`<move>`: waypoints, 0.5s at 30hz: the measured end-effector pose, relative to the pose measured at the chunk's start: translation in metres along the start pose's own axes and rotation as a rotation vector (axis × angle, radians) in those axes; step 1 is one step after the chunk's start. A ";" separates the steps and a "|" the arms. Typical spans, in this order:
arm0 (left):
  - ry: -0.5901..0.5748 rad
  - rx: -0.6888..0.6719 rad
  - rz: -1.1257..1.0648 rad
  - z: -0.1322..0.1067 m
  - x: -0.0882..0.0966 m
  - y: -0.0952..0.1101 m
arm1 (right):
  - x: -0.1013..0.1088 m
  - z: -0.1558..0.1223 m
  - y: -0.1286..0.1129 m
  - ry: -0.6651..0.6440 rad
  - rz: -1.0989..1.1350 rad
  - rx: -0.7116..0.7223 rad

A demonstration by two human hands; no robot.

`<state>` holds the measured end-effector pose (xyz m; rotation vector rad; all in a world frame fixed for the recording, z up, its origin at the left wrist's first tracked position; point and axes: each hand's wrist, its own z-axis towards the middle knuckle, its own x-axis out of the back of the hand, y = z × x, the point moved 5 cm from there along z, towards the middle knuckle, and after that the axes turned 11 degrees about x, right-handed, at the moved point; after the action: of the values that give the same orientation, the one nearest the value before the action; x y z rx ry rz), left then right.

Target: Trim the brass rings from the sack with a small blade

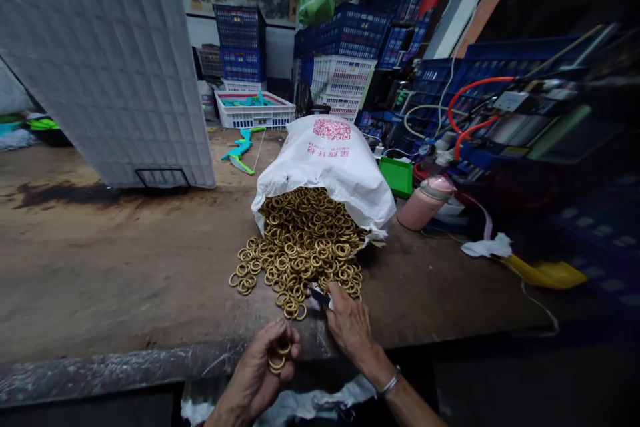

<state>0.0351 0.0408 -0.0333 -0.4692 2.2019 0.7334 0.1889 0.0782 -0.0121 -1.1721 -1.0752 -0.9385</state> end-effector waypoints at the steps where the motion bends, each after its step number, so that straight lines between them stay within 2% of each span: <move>1: 0.013 -0.008 0.007 0.000 0.000 0.000 | 0.000 0.000 -0.001 -0.002 0.003 0.010; 6: 0.034 -0.028 0.072 0.002 -0.003 0.000 | -0.007 0.006 -0.006 -0.003 -0.037 0.014; 11: 0.080 0.025 0.058 0.005 -0.002 -0.004 | -0.012 0.010 -0.005 0.037 -0.047 0.026; 15: 0.142 -0.029 0.179 0.008 -0.004 -0.003 | -0.011 0.011 0.000 0.083 0.053 0.054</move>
<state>0.0433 0.0436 -0.0358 -0.3505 2.3911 0.8510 0.1851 0.0891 -0.0218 -1.1025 -0.9928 -0.9037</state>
